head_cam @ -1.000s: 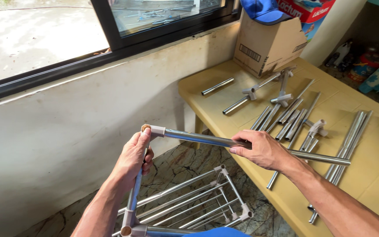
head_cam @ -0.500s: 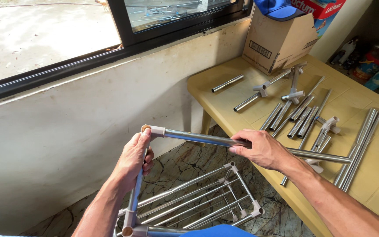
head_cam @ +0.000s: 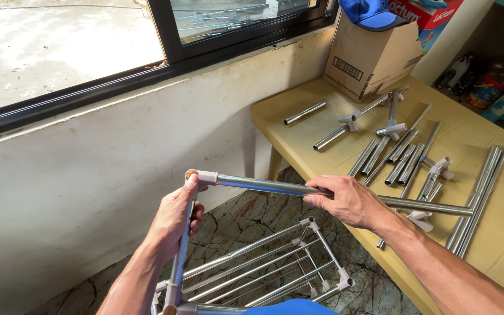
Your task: The person assembles a metal frame by connecting metal rods and plastic connectors on a table. They insert rods into connectors, adjust the frame, and continue adding components to build the structure.
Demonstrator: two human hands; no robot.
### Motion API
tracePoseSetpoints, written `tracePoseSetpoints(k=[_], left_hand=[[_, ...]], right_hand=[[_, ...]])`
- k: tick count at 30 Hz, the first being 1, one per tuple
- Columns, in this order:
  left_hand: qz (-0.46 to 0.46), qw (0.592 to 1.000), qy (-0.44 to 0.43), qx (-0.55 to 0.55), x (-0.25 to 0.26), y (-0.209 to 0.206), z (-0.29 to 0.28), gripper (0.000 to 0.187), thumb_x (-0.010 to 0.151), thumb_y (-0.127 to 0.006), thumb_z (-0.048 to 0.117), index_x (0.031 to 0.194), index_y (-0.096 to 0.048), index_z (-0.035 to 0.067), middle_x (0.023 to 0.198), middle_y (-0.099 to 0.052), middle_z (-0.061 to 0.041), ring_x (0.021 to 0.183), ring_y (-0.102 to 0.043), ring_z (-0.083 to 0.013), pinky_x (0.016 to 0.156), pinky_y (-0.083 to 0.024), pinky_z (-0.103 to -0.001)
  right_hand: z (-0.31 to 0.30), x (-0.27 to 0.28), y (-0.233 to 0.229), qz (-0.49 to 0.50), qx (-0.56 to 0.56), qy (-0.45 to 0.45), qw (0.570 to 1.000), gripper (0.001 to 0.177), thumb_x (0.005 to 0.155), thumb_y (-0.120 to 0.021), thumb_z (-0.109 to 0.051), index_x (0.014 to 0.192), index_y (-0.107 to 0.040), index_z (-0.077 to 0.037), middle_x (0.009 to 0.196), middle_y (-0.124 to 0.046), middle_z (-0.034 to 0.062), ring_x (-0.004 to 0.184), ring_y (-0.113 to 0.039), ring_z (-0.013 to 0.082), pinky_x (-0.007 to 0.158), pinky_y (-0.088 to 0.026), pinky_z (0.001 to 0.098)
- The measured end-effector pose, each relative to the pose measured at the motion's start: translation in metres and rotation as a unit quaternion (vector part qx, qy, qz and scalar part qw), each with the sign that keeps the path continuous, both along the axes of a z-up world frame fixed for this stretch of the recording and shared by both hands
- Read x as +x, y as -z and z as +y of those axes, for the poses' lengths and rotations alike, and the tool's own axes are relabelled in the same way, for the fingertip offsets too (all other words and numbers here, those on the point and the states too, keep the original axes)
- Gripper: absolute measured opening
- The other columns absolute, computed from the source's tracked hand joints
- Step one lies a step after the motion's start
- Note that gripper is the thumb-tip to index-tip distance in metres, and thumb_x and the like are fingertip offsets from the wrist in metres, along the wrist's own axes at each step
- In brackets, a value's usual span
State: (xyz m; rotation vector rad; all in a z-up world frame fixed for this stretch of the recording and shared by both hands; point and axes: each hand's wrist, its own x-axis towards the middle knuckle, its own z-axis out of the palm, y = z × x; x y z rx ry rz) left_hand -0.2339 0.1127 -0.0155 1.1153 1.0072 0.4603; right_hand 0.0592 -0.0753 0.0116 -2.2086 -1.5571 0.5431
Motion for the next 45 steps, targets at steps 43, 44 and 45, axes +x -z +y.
tracePoseSetpoints(k=[43,44,45], left_hand=[[-0.075,0.996,0.051,0.018,0.003,0.009,0.014,0.049,0.098,-0.053,0.048,0.12,-0.067,0.007,0.06,-0.05,0.001,0.044,-0.043,-0.0076,0.039,-0.035,-0.025],[-0.069,0.996,0.054,0.023,0.004,0.009,0.013,0.049,0.098,-0.053,0.049,0.12,-0.067,0.008,0.059,-0.048,0.002,0.043,-0.041,-0.0073,0.039,-0.033,-0.025],[-0.066,0.996,0.055,0.022,0.005,0.009,0.012,0.049,0.098,-0.052,0.05,0.119,-0.068,0.008,0.059,-0.046,0.002,0.043,-0.04,-0.0071,0.039,-0.032,-0.025]], right_hand=[[-0.008,0.0,0.009,0.02,0.024,0.04,0.999,0.046,0.085,-0.072,-0.046,0.117,-0.073,-0.013,0.081,-0.077,0.0073,0.074,-0.072,0.0196,0.071,-0.055,0.0355],[-0.009,-0.001,0.009,0.014,0.012,0.043,0.999,0.046,0.085,-0.071,-0.047,0.117,-0.073,-0.014,0.079,-0.076,0.0079,0.072,-0.071,0.0203,0.07,-0.055,0.0363],[-0.01,-0.001,0.008,0.008,-0.001,0.047,0.999,0.045,0.086,-0.07,-0.048,0.117,-0.073,-0.015,0.077,-0.075,0.0085,0.07,-0.07,0.0211,0.069,-0.054,0.037]])
